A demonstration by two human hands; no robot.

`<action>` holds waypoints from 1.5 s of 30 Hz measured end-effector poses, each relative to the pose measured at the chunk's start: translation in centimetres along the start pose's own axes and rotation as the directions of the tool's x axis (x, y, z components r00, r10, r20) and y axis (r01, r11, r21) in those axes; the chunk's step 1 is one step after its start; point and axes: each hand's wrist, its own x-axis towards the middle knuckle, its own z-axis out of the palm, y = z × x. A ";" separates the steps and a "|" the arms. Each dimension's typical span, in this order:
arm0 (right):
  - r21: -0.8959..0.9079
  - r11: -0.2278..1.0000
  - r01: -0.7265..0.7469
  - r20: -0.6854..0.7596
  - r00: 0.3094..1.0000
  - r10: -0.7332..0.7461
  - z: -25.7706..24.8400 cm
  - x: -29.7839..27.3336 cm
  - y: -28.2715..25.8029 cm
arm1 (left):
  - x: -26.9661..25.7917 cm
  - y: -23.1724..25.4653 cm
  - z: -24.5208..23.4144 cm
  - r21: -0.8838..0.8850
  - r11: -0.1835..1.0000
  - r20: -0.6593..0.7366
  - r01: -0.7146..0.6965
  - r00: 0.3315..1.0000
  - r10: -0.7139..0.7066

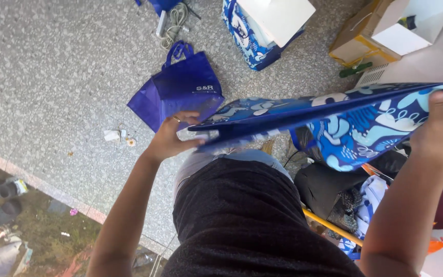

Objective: Fold reusable shopping bags and place them on a shelf.

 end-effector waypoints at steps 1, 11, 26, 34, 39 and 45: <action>-0.002 1.000 0.009 -0.009 1.000 -0.009 0.8 -0.1 -1.7 | 0.3 2.7 -0.1 0.002 1.000 0.005 -0.012 1.000 0.012; 0.048 0.998 0.030 -0.041 0.999 -0.028 2.9 -2.1 -5.7 | 2.7 5.4 7.2 0.165 0.969 -0.051 -0.186 0.979 0.196; -0.772 0.479 -0.418 0.440 0.192 0.877 -4.8 -17.5 -2.4 | -9.9 3.0 -2.0 0.095 0.934 0.355 0.345 0.865 -0.356; -0.466 0.555 -0.689 0.124 0.571 0.812 -8.6 -20.6 6.0 | -9.0 -4.2 3.1 -0.001 0.996 -0.130 0.085 0.988 -0.084; -0.344 0.932 -0.117 -0.045 0.993 0.108 -1.0 -9.2 -0.5 | -1.2 -5.4 -1.0 -0.164 0.986 -0.473 -0.021 0.879 -0.059; 0.469 0.859 0.206 -0.121 0.978 -0.168 -12.8 -4.4 11.6 | 5.2 8.6 -7.5 -0.149 0.829 -0.707 -0.539 0.644 0.291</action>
